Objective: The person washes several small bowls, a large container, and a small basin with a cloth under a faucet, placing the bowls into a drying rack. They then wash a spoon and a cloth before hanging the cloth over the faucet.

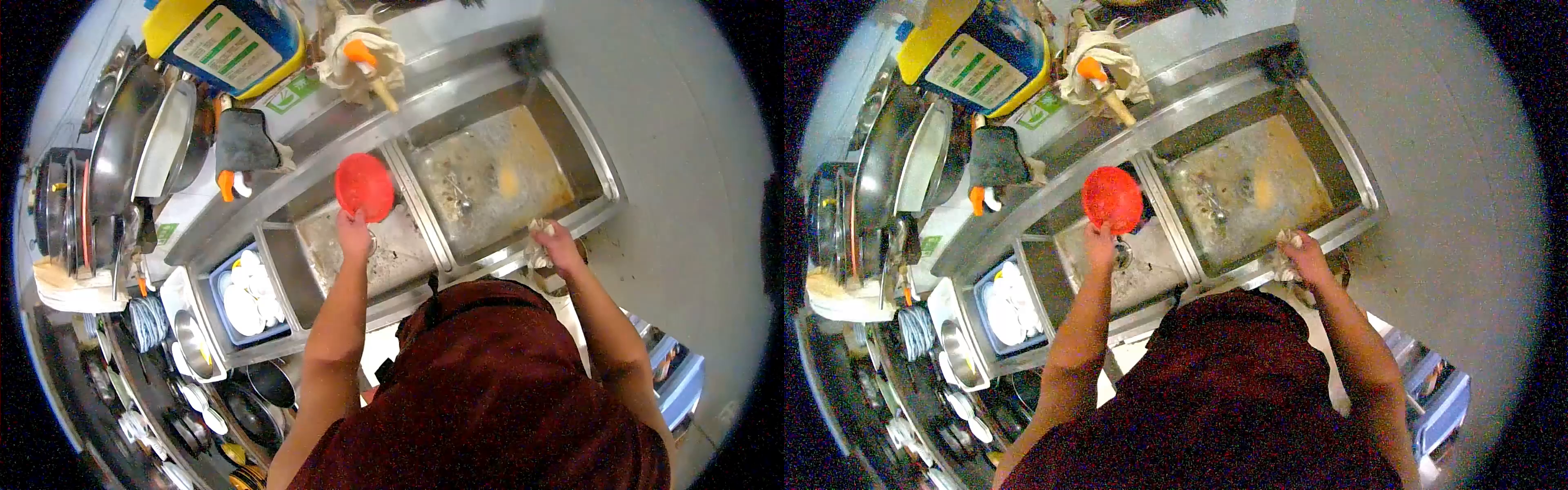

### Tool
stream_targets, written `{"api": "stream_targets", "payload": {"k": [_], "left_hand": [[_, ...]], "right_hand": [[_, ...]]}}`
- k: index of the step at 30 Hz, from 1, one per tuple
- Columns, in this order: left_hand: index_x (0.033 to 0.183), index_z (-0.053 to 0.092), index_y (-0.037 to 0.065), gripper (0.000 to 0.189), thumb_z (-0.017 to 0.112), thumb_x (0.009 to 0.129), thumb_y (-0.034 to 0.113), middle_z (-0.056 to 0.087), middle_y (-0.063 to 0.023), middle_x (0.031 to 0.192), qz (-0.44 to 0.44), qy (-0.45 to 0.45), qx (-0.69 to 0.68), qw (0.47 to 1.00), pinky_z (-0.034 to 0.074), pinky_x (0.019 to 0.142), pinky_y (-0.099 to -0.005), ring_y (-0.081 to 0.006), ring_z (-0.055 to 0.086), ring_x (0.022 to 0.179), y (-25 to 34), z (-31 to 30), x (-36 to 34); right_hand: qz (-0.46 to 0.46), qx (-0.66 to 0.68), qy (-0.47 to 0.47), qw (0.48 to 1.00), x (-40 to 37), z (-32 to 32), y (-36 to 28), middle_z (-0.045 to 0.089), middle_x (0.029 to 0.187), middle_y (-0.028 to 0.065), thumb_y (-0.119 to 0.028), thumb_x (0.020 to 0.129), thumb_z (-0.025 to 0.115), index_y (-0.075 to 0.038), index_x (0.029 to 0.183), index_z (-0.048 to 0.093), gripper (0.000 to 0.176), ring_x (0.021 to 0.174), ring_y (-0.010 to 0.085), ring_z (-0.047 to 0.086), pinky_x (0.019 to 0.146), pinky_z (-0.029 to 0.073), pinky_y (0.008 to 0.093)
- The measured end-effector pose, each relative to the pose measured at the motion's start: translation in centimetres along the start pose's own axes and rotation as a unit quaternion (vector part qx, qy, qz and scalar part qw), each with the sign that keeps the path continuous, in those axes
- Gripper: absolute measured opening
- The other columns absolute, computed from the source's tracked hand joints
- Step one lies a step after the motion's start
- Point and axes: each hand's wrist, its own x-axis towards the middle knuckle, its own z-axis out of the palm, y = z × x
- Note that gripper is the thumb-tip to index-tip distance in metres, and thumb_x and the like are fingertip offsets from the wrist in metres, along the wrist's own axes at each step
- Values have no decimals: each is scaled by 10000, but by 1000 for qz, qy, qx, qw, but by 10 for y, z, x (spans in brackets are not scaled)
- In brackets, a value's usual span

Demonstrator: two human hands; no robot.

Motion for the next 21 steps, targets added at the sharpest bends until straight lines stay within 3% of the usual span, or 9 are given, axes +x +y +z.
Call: {"api": "stream_targets", "payload": {"k": [1, 3, 5, 7, 11, 13, 16, 18, 21], "left_hand": [[942, 547, 0, 173, 530, 855, 148, 562, -202, 1133, -1, 4, -2, 1000, 462, 905, -403, -311, 594, 965, 8, -3, 0], [933, 545, 15, 136, 534, 848, 121, 616, -119, 988, -52, -43, -365, 929, 507, 811, -384, -230, 616, 889, 35, -4, -7], [946, 544, 29, 125, 531, 846, 103, 617, -98, 975, -39, -102, -386, 916, 517, 780, -359, -208, 618, 883, 73, -5, -16], [959, 544, 43, 123, 527, 845, 85, 619, -77, 962, -22, -161, -407, 899, 526, 750, -335, -185, 619, 878, 94, 8, -16], [1048, 539, 49, 219, 530, 830, 59, 624, -63, 1012, -29, -196, -439, 876, 528, 742, -329, -178, 624, 881, 121, 39, -11], [1106, 524, 58, 277, 520, 829, 49, 617, -63, 1043, 12, -249, -447, 859, 521, 755, -334, -180, 619, 909, 141, 39, -13], [1144, 496, 84, 310, 506, 839, 27, 594, -71, 1118, -38, -215, -450, 866, 521, 799, -382, -222, 614, 967, 148, 45, -4], [1171, 490, 82, 334, 497, 841, 25, 585, -70, 1143, -53, -214, -462, 859, 517, 812, -383, -223, 609, 984, 152, 44, 3], [1188, 510, 113, 361, 510, 834, 43, 612, -48, 1082, -50, -226, -476, 849, 513, 707, -319, -166, 617, 920, 155, 42, 10]], "right_hand": [[40, 20, 6, 999, 4, 4, -1, 625, 951, 89, -147, 803, 625, 10, 1125, 555, 365, 822, 149, 575, 727, 465, 289], [78, 38, 14, 996, 15, 10, 0, 623, 954, 96, -151, 803, 627, 11, 1124, 554, 367, 824, 149, 574, 723, 466, 288], [-5, -67, -14, 998, 31, 13, 4, 643, 945, 136, -249, 771, 663, 16, 1114, 546, 449, 788, 197, 602, 727, 484, 317], [11, -60, 12, 998, 40, 30, -11, 627, 984, 155, -246, 760, 664, 7, 1164, 507, 502, 818, 212, 600, 746, 484, 330], [-32, 1, 19, 999, 57, 57, -78, 612, 1018, 161, -241, 768, 658, 13, 1197, 470, 533, 852, 224, 597, 756, 486, 333], [-51, 34, 16, 998, 65, 66, -106, 611, 1020, 163, -243, 771, 658, 15, 1190, 474, 525, 856, 228, 597, 759, 485, 334], [-51, 150, 19, 987, 82, 79, -145, 615, 1014, 145, -258, 771, 674, -7, 1179, 482, 516, 855, 221, 597, 757, 483, 339], [-201, -41, 49, 977, 93, 85, -187, 628, 968, 132, -292, 759, 696, -31, 1133, 526, 487, 850, 209, 601, 757, 481, 347], [-345, -131, 31, 929, 95, 103, -276, 638, 938, 162, -345, 750, 698, -43, 1065, 577, 452, 858, 269, 623, 766, 483, 367]]}}
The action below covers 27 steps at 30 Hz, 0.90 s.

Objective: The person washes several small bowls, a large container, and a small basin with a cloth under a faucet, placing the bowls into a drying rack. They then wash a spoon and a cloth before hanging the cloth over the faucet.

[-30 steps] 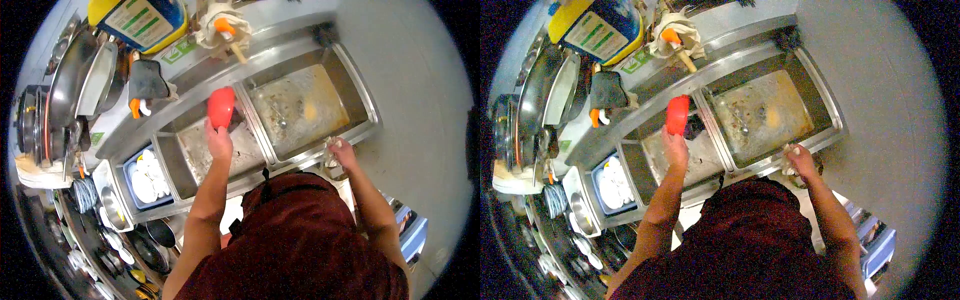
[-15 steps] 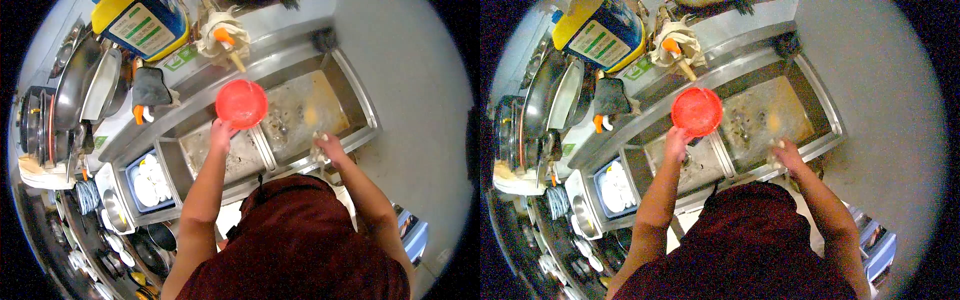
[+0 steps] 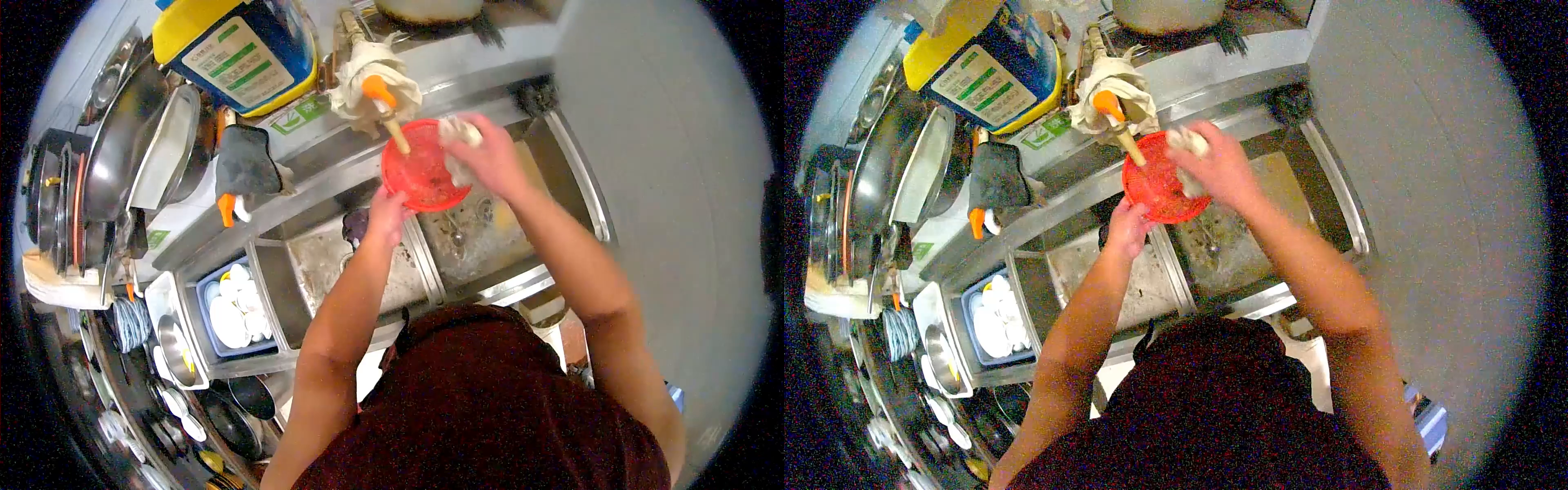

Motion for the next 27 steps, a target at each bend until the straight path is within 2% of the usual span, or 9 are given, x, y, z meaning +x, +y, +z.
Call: {"api": "stream_targets", "payload": {"k": [4, 8, 13, 14, 17, 19, 22, 24, 27], "left_hand": [[1212, 488, 87, 375, 486, 841, 25, 597, -65, 1125, -22, -8, -35, 999, 516, 765, -360, -209, 610, 963, 2, -2, 7], [1231, 474, 64, 381, 478, 852, 32, 601, -78, 1127, -57, 11, -66, 996, 530, 775, -386, -241, 618, 961, -1, -3, 11], [1224, 485, 81, 377, 479, 850, 41, 610, -71, 1092, -73, 27, -7, 997, 533, 717, -370, -227, 626, 913, -15, -8, 10], [1214, 497, 87, 367, 480, 849, 47, 613, -66, 1081, -71, 28, 40, 996, 529, 700, -355, -218, 627, 898, -15, -4, 8], [1184, 526, 90, 338, 509, 847, 74, 613, -52, 1068, -84, -31, 164, 982, 513, 687, -318, -190, 619, 873, -22, 15, -7], [1189, 524, 69, 344, 526, 845, 68, 605, -61, 1058, -97, -80, 200, 972, 508, 677, -302, -170, 603, 868, -28, 37, -19], [1233, 492, 27, 425, 621, 852, 165, 580, -91, 1108, -74, -195, 241, 948, 492, 701, -259, -142, 575, 881, -46, 67, -38], [1260, 473, 23, 457, 618, 857, 182, 560, -112, 1169, -45, -196, 257, 945, 485, 742, -269, -148, 573, 894, -59, 82, -49], [1231, 492, 4, 433, 602, 860, 199, 561, -112, 1164, -4, -212, 318, 924, 479, 760, -284, -156, 582, 911, -62, 82, -55]], "right_hand": [[-114, -66, -16, 991, 54, 22, -47, 637, 939, 185, -347, 759, 688, -43, 1047, 581, 432, 872, 327, 623, 765, 487, 383], [-104, -20, 47, 993, 61, 37, -40, 638, 938, 186, -346, 764, 683, -44, 1030, 584, 415, 868, 321, 624, 755, 489, 386], [68, -52, 135, 987, 22, 5, 24, 635, 958, 193, -369, 770, 669, -55, 1017, 595, 407, 884, 312, 622, 758, 486, 401], [73, -54, 141, 986, 13, -5, 53, 635, 958, 193, -369, 770, 669, -55, 1017, 595, 407, 884, 312, 622, 758, 486, 401], [-6, -322, 58, 945, -35, -32, 139, 640, 833, 93, -287, 778, 678, -26, 1045, 598, 381, 701, 165, 585, 652, 473, 298], [260, -103, -72, 957, -79, -52, 167, 640, 967, 195, -343, 751, 669, -55, 1056, 626, 421, 898, 321, 617, 795, 468, 431], [278, -145, 8, 950, -150, -92, 221, 640, 938, 193, -321, 752, 662, -54, 1061, 629, 410, 835, 290, 621, 751, 480, 418], [337, -18, 65, 939, -187, -135, 196, 645, 911, 123, -277, 765, 657, -48, 1112, 592, 421, 767, 211, 597, 693, 487, 380], [355, -48, 249, 900, -270, -202, 218, 629, 848, 58, -220, 751, 652, -36, 1066, 594, 369, 733, 159, 567, 663, 466, 321]]}}
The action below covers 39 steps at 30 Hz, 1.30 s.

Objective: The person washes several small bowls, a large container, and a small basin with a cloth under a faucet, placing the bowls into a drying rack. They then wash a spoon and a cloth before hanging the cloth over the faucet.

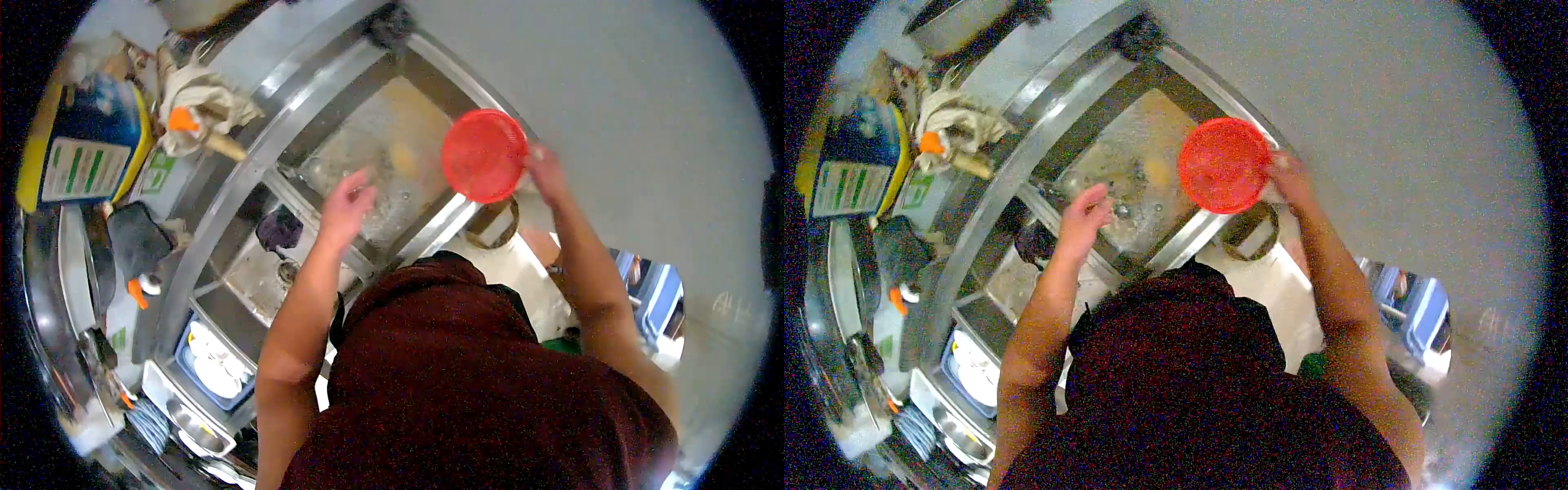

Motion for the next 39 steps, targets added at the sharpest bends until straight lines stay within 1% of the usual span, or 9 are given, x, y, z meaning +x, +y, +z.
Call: {"api": "stream_targets", "payload": {"k": [5, 8, 11, 14, 27, 30, 34, 36, 39], "left_hand": [[1137, 535, 13, 326, 583, 853, 166, 588, -90, 1053, -149, 58, -76, 984, 486, 722, -281, -177, 604, 893, -29, -27, -25], [1103, 543, 17, 294, 581, 851, 164, 600, -87, 1001, -173, 106, -81, 976, 491, 697, -283, -193, 617, 875, -43, -38, -35], [1096, 540, 11, 295, 581, 852, 171, 608, -91, 978, -187, 133, -93, 969, 495, 684, -287, -206, 627, 853, -51, -40, -46], [1098, 532, 6, 302, 579, 852, 174, 614, -91, 967, -191, 148, -82, 967, 498, 678, -289, -213, 634, 830, -51, -41, -56], [1101, 537, 12, 310, 575, 847, 187, 608, -83, 978, -217, 210, -109, 947, 497, 681, -289, -205, 625, 844, -67, -73, -78], [1110, 537, 17, 319, 579, 847, 192, 610, -85, 978, -219, 217, -117, 944, 498, 673, -284, -206, 626, 837, -83, -86, -77], [1112, 538, 17, 305, 557, 863, 192, 613, -88, 983, -237, 245, -138, 930, 498, 663, -280, -196, 628, 817, -89, -92, -75], [1111, 538, 17, 301, 553, 868, 193, 614, -88, 982, -244, 251, -133, 927, 496, 662, -280, -194, 628, 816, -93, -98, -75], [1102, 540, 11, 294, 553, 874, 196, 614, -83, 971, -245, 268, -134, 922, 492, 663, -278, -191, 629, 818, -100, -108, -79]], "right_hand": [[137, -133, -20, 981, -47, -113, 63, 615, 728, 42, -189, 731, 642, -15, 906, 636, 246, 613, 140, 537, 542, 430, 298], [48, -370, 38, 927, -40, -115, 224, 610, 689, 44, -203, 723, 654, -13, 875, 641, 244, 577, 144, 527, 523, 427, 314], [-21, -153, -38, 987, -41, -80, 286, 624, 722, 72, -242, 719, 671, -3, 893, 644, 297, 610, 181, 553, 565, 456, 342], [249, -17, 29, 968, -53, -44, 165, 624, 743, 85, -267, 726, 682, 3, 925, 641, 338, 634, 193, 560, 574, 462, 355], [57, -17, 173, 983, 35, 10, 76, 557, 687, 30, -370, 774, 662, -46, 903, 609, 353, 566, 131, 494, 491, 397, 282], [45, 18, 75, 996, 23, 48, -24, 554, 681, 26, -419, 777, 663, -55, 907, 615, 390, 578, 116, 500, 518, 415, 291], [-161, -250, -24, 955, 59, 169, 16, 645, 841, 143, -418, 787, 615, -47, 922, 626, 395, 723, 264, 628, 695, 490, 383], [-82, -243, -230, 939, 44, 209, -22, 642, 897, 187, -372, 797, 584, -54, 934, 635, 350, 827, 335, 621, 740, 486, 423], [-165, -250, -355, 885, 60, 305, 36, 645, 904, 185, -348, 796, 566, -71, 956, 641, 329, 875, 323, 613, 765, 486, 427]]}}
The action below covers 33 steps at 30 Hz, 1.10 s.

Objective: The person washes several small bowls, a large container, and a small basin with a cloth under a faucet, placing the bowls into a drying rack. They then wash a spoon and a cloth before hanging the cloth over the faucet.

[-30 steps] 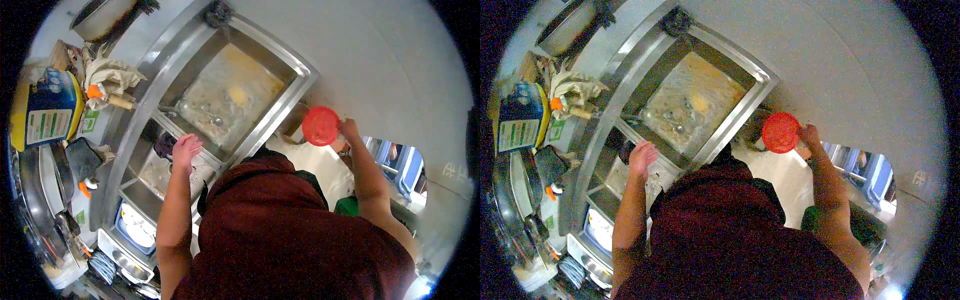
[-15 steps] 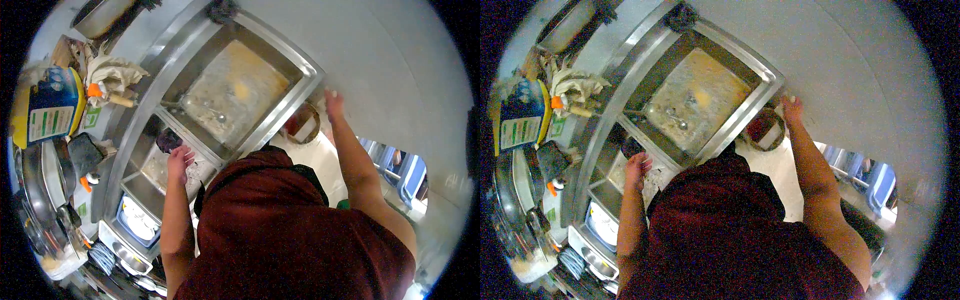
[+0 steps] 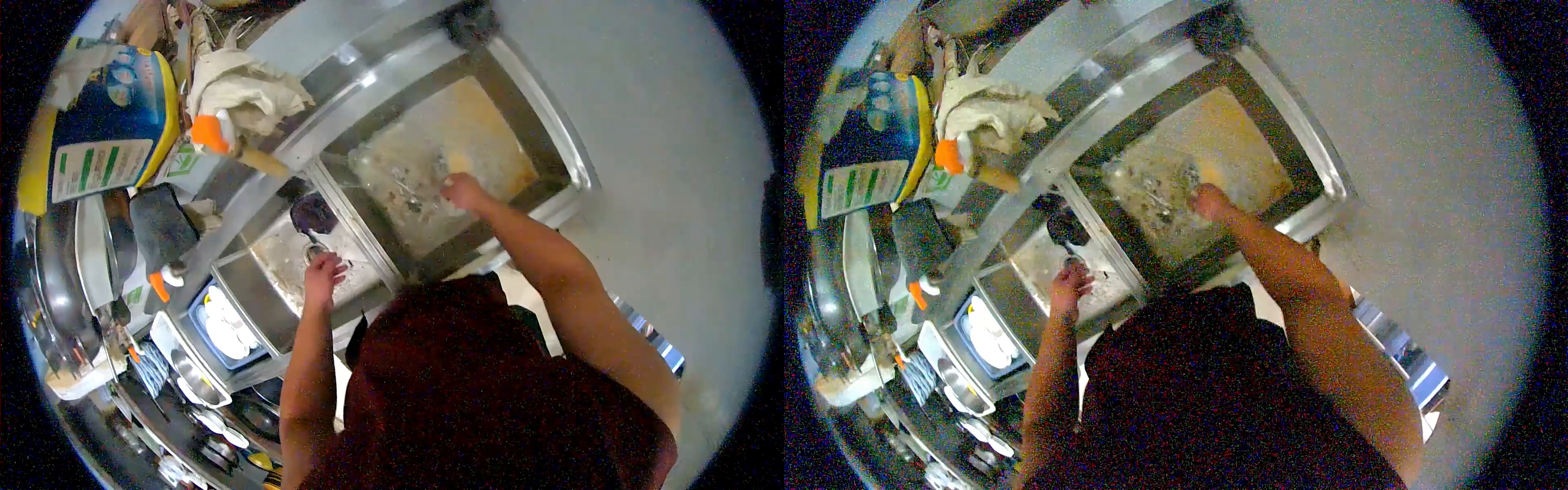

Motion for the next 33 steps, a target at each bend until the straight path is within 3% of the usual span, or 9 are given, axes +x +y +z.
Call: {"api": "stream_targets", "payload": {"k": [2, 8, 15, 18, 20, 24, 26, 28, 33], "left_hand": [[1091, 547, 17, 279, 551, 875, 194, 613, -77, 958, -35, 23, 14, 999, 490, 671, -284, -192, 629, 827, -2, -9, 7], [1063, 562, 10, 278, 580, 853, 191, 616, -80, 954, -75, 28, 66, 995, 498, 691, -306, -203, 635, 838, -6, -43, 15], [1095, 565, 0, 309, 591, 855, 191, 624, -100, 958, -78, 33, 151, 985, 500, 682, -290, -198, 636, 843, 18, -43, 21], [1093, 566, 0, 298, 592, 853, 175, 625, -101, 960, -62, -4, 141, 988, 496, 682, -296, -192, 635, 843, 9, -43, 37], [1088, 566, 3, 284, 586, 858, 168, 628, -101, 963, -60, 4, 133, 989, 496, 679, -296, -191, 636, 843, 7, -32, 40], [1076, 563, -7, 279, 572, 877, 190, 629, -105, 964, 4, -34, 125, 992, 502, 684, -301, -190, 633, 857, 20, 4, 35], [1062, 557, 7, 282, 556, 888, 229, 631, -107, 945, -17, -83, 25, 996, 504, 674, -320, -202, 627, 887, 31, 23, 34], [1034, 547, 25, 262, 529, 899, 248, 631, -114, 936, -178, -122, -113, 970, 508, 661, -319, -228, 630, 900, 53, 42, 33], [962, 560, 57, 204, 541, 896, 249, 584, -70, 774, -150, -229, -142, 951, 397, 436, -267, -174, 547, 573, 71, 70, 24]], "right_hand": [[-76, -71, -160, 982, 20, 34, -7, 645, 942, 179, -328, 789, 554, -78, 968, 646, 322, 909, 322, 607, 779, 488, 429], [206, -52, -112, 971, 75, 106, -41, 641, 976, 178, -312, 796, 556, -46, 952, 651, 323, 998, 339, 586, 822, 483, 452], [192, -54, -121, 972, 90, 124, -51, 641, 959, 186, -244, 781, 556, -32, 920, 647, 269, 941, 349, 609, 814, 486, 453], [128, -73, -98, 984, 67, 83, -75, 636, 938, 196, -227, 763, 560, -24, 881, 641, 249, 867, 359, 619, 763, 496, 447], [65, -56, 45, 995, 54, 79, -69, 638, 878, 183, -209, 743, 562, -53, 831, 647, 198, 819, 357, 616, 711, 495, 451], [74, -131, -29, 988, 34, 50, -73, 633, 861, 159, -218, 733, 572, -85, 847, 641, 189, 789, 348, 613, 687, 487, 463], [-144, -208, 18, 967, 12, 25, -98, 620, 798, 129, -180, 726, 566, -112, 889, 631, 188, 739, 320, 615, 658, 492, 441], [-193, -209, 17, 958, 1, 16, -121, 628, 834, 131, -213, 751, 553, -103, 925, 631, 220, 755, 320, 623, 665, 507, 446], [-428, -214, 96, 873, -37, -37, -214, 603, 839, 102, -230, 744, 554, -136, 1053, 602, 327, 789, 281, 605, 712, 509, 397]]}}
